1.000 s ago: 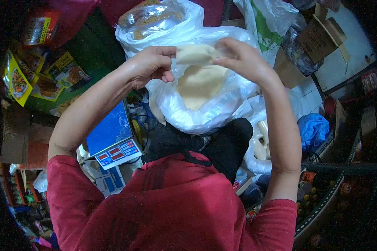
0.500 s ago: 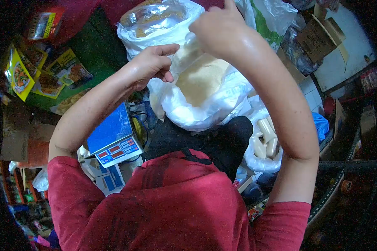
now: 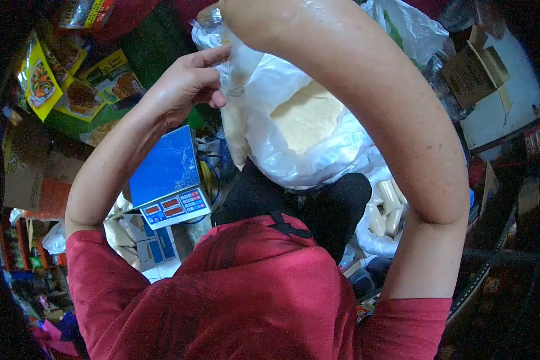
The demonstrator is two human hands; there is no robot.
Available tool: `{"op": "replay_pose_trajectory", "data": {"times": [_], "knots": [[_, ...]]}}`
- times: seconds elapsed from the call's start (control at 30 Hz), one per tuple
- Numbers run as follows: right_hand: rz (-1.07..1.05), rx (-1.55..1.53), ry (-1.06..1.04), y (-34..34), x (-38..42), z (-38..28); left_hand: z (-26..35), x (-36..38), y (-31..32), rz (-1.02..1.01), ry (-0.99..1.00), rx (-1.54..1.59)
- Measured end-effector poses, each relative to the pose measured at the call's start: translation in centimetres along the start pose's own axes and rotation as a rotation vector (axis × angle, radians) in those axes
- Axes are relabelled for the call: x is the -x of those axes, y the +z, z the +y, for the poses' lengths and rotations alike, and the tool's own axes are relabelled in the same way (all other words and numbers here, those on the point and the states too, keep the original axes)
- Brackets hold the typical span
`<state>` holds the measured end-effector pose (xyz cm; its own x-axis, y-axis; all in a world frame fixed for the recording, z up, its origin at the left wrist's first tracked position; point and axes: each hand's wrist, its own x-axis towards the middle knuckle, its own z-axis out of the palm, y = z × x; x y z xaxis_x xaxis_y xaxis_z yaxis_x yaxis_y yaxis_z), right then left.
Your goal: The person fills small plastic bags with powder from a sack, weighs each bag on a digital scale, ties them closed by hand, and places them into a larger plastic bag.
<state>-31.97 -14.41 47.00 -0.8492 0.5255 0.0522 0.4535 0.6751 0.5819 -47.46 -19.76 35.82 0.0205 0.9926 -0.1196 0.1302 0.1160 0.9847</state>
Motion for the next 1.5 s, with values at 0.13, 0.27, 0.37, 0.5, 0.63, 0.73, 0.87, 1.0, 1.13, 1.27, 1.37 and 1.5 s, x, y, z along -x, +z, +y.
{"op": "replay_pose_trajectory", "data": {"times": [0.13, 0.27, 0.37, 0.5, 0.63, 0.73, 0.87, 1.0, 1.13, 1.27, 1.37, 1.5], "knots": [[0.025, -0.086, 0.037, 0.7, 1.0, 0.5, -1.0, -0.2, -1.1, 0.008, -0.045, 0.048], [0.204, -0.225, 0.129, 6.6, 4.2, 3.9, -1.7, 0.2, -1.8, 0.025, -0.010, 0.071], [0.002, -0.199, 0.373, 11.9, 7.0, 4.3, -1.9, 0.8, -3.2, 0.101, 0.082, 0.169], [-0.198, -0.028, 0.355, 24.3, 7.1, 3.0, -2.4, 0.7, -2.8, 0.107, 0.069, 0.199], [-0.294, -0.526, 0.333, 32.8, 4.5, -2.9, -2.5, -0.2, -3.0, 0.096, 0.088, 0.251], [-0.326, -0.568, 0.325, 31.6, 2.3, -7.8, -2.4, -0.2, -2.4, 0.075, 0.094, 0.265], [-0.153, -0.853, 0.331, 32.7, 3.0, -7.9, -1.6, 0.5, -1.1, 0.015, 0.080, 0.263], [-0.155, -1.134, 0.349, 31.2, 5.7, -4.5, -1.9, -0.3, -0.4, -0.042, 0.082, 0.294], [-0.029, -1.061, 0.327, 28.6, 9.0, -1.1, -2.7, -1.7, 1.3, -0.100, 0.031, 0.283], [-0.010, -1.207, 0.424, 24.6, 10.9, 2.5, -3.4, -3.1, 2.4, -0.125, -0.027, 0.224], [0.044, -1.277, 0.413, 20.6, 11.0, 4.1, -3.9, -3.8, 3.1, -0.110, -0.044, 0.203], [0.246, -1.139, 0.268, 18.1, 9.2, 3.5, -3.7, -4.0, 3.8, -0.067, -0.039, 0.175]]}}
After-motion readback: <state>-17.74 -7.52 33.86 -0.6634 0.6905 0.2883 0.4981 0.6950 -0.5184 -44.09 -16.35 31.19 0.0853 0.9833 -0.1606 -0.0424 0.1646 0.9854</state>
